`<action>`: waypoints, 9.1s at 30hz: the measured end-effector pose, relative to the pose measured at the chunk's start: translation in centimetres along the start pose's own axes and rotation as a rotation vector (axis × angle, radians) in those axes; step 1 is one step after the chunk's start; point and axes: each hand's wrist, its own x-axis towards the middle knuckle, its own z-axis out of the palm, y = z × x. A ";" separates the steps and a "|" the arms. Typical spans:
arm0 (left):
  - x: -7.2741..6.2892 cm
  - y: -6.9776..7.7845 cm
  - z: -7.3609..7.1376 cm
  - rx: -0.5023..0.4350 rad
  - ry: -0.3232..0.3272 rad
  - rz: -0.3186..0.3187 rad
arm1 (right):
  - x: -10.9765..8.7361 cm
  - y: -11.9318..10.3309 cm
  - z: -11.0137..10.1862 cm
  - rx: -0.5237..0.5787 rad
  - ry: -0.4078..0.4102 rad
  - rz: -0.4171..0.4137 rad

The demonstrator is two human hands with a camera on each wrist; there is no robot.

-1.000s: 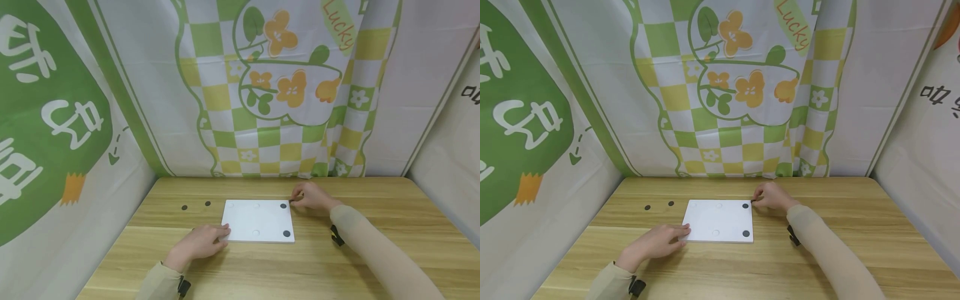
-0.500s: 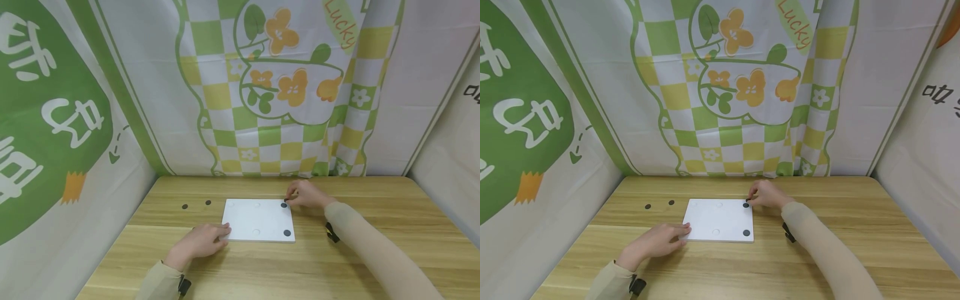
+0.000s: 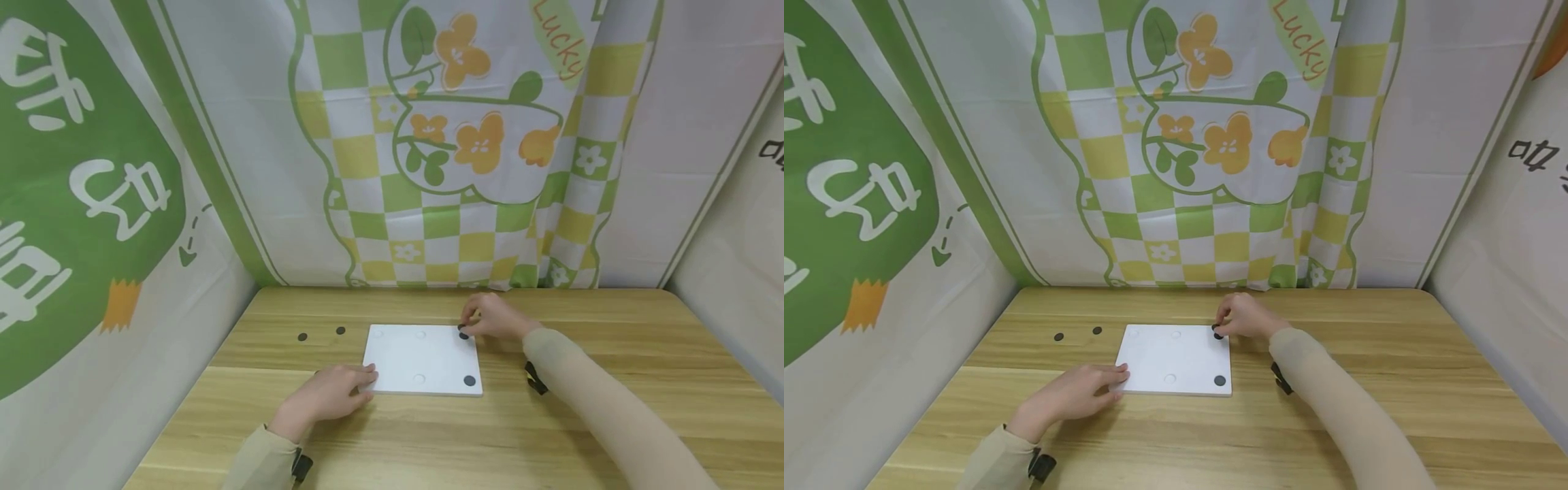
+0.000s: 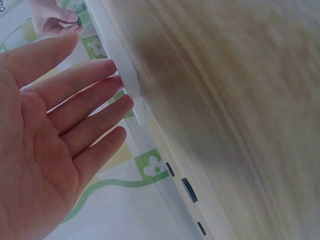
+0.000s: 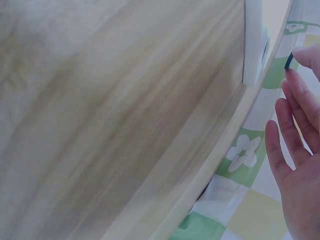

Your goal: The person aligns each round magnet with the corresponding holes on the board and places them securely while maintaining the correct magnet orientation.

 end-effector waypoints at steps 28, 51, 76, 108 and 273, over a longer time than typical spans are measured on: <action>0.0 0.1 -0.1 -0.010 0.008 -0.004 | 2.3 -1.5 1.3 -0.028 -0.064 0.045; 0.0 0.3 -0.1 -0.005 0.006 0.000 | 4.1 -2.6 2.5 -0.053 -0.103 0.022; 0.0 0.2 -0.1 -0.002 0.009 0.005 | 5.9 -3.8 3.6 -0.079 -0.120 -0.041; 0.1 0.0 -0.1 -0.007 0.005 -0.007 | 6.3 -4.7 4.3 -0.104 -0.117 -0.031; 0.6 -0.2 0.0 0.003 0.017 0.006 | -9.8 -8.6 3.0 -0.273 -0.043 -0.321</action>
